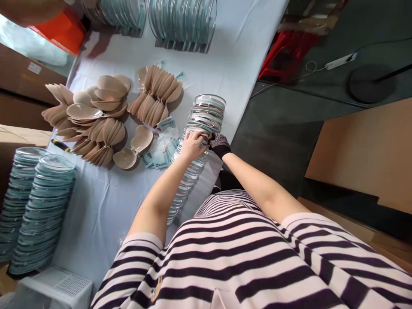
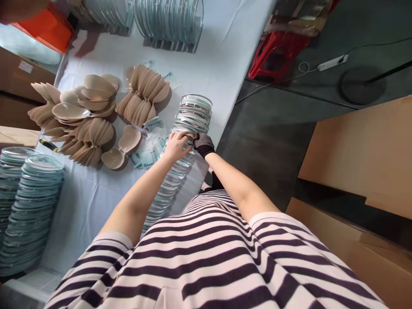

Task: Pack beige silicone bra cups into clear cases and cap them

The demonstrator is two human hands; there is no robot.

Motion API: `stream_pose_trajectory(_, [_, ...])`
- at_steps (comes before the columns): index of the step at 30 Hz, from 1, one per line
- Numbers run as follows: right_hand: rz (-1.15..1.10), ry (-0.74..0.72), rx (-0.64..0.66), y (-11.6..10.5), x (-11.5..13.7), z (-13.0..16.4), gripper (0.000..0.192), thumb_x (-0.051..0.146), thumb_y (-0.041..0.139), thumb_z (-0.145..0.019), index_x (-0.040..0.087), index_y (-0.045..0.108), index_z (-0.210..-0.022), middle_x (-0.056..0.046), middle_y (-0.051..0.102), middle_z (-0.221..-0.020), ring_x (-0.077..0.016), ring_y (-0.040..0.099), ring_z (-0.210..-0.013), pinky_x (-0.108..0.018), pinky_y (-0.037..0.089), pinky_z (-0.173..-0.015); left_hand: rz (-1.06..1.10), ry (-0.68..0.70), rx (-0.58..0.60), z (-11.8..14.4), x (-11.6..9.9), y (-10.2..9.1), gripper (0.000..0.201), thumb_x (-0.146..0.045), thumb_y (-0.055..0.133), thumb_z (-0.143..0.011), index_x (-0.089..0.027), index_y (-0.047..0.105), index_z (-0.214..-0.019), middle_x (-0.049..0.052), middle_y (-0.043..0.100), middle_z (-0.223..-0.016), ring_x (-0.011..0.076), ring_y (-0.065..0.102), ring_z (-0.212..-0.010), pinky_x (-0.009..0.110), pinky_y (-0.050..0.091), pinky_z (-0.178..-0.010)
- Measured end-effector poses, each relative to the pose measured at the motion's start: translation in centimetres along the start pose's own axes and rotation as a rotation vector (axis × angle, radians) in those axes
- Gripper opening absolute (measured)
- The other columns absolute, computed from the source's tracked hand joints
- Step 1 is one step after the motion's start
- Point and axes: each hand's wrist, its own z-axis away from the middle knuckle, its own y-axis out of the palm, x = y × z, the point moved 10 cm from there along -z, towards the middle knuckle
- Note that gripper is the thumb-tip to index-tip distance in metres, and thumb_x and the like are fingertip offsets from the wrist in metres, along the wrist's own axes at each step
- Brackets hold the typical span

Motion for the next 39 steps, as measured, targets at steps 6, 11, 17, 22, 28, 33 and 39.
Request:
stream_pose_trajectory(6, [-0.076, -0.037, 0.059, 0.1, -0.6, 0.4, 0.020, 0.031, 0.055, -0.092, 0.019, 0.064, -0.105, -0.009, 0.074, -0.100, -0.0224, 0.070, -0.087, -0.032, 0.055, -0.078, 0.000, -0.007, -0.071, 0.4, 0.5, -0.2, 0.031, -0.041, 0.063, -0.085, -0.022, 0.069, -0.109, 0.014, 0.055, -0.126, 0.0333, 0.047, -0.121, 0.047, 0.036, -0.107])
stream_pose_trajectory(11, [-0.271, -0.083, 0.243, -0.1, -0.2, 1.0, 0.018, 0.030, 0.048, -0.096, 0.020, 0.062, -0.101, -0.004, 0.072, -0.088, -0.0153, 0.068, -0.062, -0.025, 0.054, -0.059, -0.044, -0.015, 0.006, -0.4, 0.8, -0.2, 0.031, -0.045, 0.066, -0.083, -0.022, 0.069, -0.104, 0.014, 0.056, -0.114, 0.0330, 0.049, -0.111, 0.048, 0.040, -0.098])
stream_pose_trajectory(17, [-0.411, -0.136, 0.252, 0.1, -0.6, 0.6, 0.015, 0.022, 0.056, -0.087, 0.018, 0.067, -0.096, -0.002, 0.073, -0.085, -0.0131, 0.068, -0.070, -0.021, 0.053, -0.059, -0.048, 0.031, 0.029, -1.0, 0.6, -0.4, 0.023, -0.042, 0.067, -0.083, -0.023, 0.070, -0.094, 0.012, 0.057, -0.110, 0.0314, 0.049, -0.111, 0.046, 0.038, -0.095])
stream_pose_trajectory(22, [-0.241, -0.184, 0.052, -0.2, -0.8, 0.3, 0.014, 0.026, 0.060, -0.086, 0.019, 0.071, -0.092, -0.003, 0.075, -0.092, -0.0174, 0.068, -0.087, -0.028, 0.052, -0.081, -0.007, 0.058, -0.045, -0.7, 0.4, -0.1, 0.019, -0.040, 0.067, -0.083, -0.023, 0.071, -0.090, 0.011, 0.058, -0.108, 0.0307, 0.049, -0.110, 0.048, 0.034, -0.099])
stream_pose_trajectory(28, [-0.227, -0.111, -0.065, 0.2, -1.2, 0.5, 0.024, 0.033, 0.052, -0.092, 0.019, 0.071, -0.096, -0.006, 0.075, -0.093, -0.0195, 0.067, -0.085, -0.029, 0.051, -0.079, 0.008, 0.129, -0.043, -0.6, -0.1, -0.3, 0.018, -0.038, 0.068, -0.082, -0.023, 0.071, -0.091, 0.010, 0.059, -0.106, 0.0295, 0.052, -0.107, 0.047, 0.036, -0.099])
stream_pose_trajectory(33, [-0.374, -0.197, 0.048, 1.1, -1.8, 0.4, 0.018, 0.028, 0.059, -0.083, 0.020, 0.072, -0.092, -0.002, 0.075, -0.092, -0.0168, 0.066, -0.085, -0.030, 0.052, -0.084, 0.012, 0.122, -0.063, -0.5, 0.0, -0.5, 0.015, -0.034, 0.064, -0.085, -0.023, 0.070, -0.092, 0.010, 0.062, -0.105, 0.0282, 0.054, -0.105, 0.046, 0.037, -0.098])
stream_pose_trajectory(39, [-0.296, -0.042, -0.112, 0.6, -1.6, 0.3, 0.016, 0.029, 0.057, -0.086, 0.021, 0.071, -0.087, -0.003, 0.075, -0.091, -0.0187, 0.067, -0.087, -0.028, 0.051, -0.081, 0.036, 0.176, 0.059, -0.7, -0.8, 0.7, 0.015, -0.029, 0.057, -0.089, -0.020, 0.068, -0.094, 0.009, 0.066, -0.094, 0.0253, 0.058, -0.097, 0.041, 0.042, -0.093])
